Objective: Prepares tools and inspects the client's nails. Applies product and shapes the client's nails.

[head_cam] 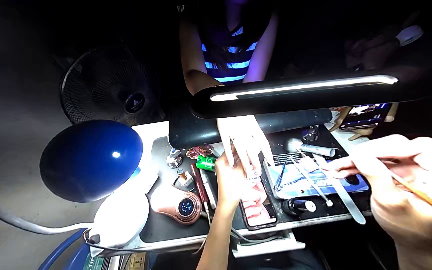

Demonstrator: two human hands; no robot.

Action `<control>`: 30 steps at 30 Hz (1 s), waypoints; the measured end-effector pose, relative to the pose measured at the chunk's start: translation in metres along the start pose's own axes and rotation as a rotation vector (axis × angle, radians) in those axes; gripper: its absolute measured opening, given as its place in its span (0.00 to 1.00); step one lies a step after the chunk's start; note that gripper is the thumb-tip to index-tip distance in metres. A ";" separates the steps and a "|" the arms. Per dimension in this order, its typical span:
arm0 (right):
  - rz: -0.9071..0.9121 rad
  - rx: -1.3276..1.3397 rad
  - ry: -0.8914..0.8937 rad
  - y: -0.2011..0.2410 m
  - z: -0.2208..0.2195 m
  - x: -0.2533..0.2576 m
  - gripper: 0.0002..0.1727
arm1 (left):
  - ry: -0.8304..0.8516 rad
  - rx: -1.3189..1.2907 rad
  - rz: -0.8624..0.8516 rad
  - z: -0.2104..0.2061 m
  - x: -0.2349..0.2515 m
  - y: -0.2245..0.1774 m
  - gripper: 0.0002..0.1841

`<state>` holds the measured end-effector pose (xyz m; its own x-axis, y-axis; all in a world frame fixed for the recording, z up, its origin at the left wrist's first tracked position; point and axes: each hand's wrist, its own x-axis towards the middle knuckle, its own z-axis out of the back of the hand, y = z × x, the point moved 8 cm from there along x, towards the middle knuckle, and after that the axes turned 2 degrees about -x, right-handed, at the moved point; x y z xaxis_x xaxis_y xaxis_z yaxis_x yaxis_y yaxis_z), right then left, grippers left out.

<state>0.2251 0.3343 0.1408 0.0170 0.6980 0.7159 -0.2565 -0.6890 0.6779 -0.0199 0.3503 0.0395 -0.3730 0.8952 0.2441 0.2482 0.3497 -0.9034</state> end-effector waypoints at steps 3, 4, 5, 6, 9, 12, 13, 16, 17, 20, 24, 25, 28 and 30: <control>0.028 -0.028 0.065 0.001 0.017 -0.013 0.04 | -0.037 0.415 -0.172 -0.002 0.001 -0.007 0.11; 0.035 -0.029 0.080 -0.001 0.022 -0.018 0.04 | -0.031 0.497 -0.214 -0.005 0.000 -0.009 0.13; 0.035 -0.024 0.093 -0.005 0.027 -0.022 0.04 | -0.027 0.547 -0.271 -0.008 -0.001 -0.010 0.14; 0.027 -0.020 0.108 -0.008 0.030 -0.026 0.03 | -0.028 0.579 -0.332 -0.011 -0.001 -0.012 0.14; -0.006 0.016 0.171 -0.021 0.035 -0.038 0.03 | -0.096 0.637 -0.505 -0.016 -0.002 -0.019 0.12; -0.027 0.052 0.212 -0.030 0.038 -0.046 0.05 | -0.176 0.645 -0.601 -0.019 -0.003 -0.022 0.12; -0.032 0.053 0.218 -0.033 0.038 -0.048 0.06 | -0.189 0.625 -0.596 -0.020 -0.003 -0.021 0.13; -0.038 0.033 0.214 -0.043 0.038 -0.052 0.07 | -0.192 0.460 -0.482 -0.022 0.004 -0.015 0.11; -0.050 0.026 0.221 -0.046 0.036 -0.054 0.06 | -0.175 0.379 -0.412 -0.024 0.006 -0.012 0.09; -0.104 -0.020 0.255 -0.056 0.029 -0.060 0.06 | -0.056 0.121 -0.193 -0.030 0.014 -0.004 0.12; -0.165 -0.074 0.276 -0.067 0.024 -0.064 0.06 | -0.043 -0.032 -0.092 -0.033 0.015 -0.005 0.19; -0.176 -0.076 0.274 -0.070 0.024 -0.063 0.06 | -0.031 -0.048 -0.075 -0.034 0.015 -0.006 0.20; -0.187 -0.073 0.261 -0.075 0.025 -0.063 0.06 | 0.002 -0.027 -0.050 -0.036 0.015 -0.009 0.19; -0.194 -0.073 0.259 -0.077 0.025 -0.063 0.06 | 0.027 -0.018 -0.072 -0.037 0.015 -0.010 0.20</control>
<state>0.2683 0.3378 0.0477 -0.1717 0.8476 0.5020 -0.3416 -0.5292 0.7767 0.0053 0.3706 0.0649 -0.3658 0.8748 0.3176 0.2375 0.4177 -0.8770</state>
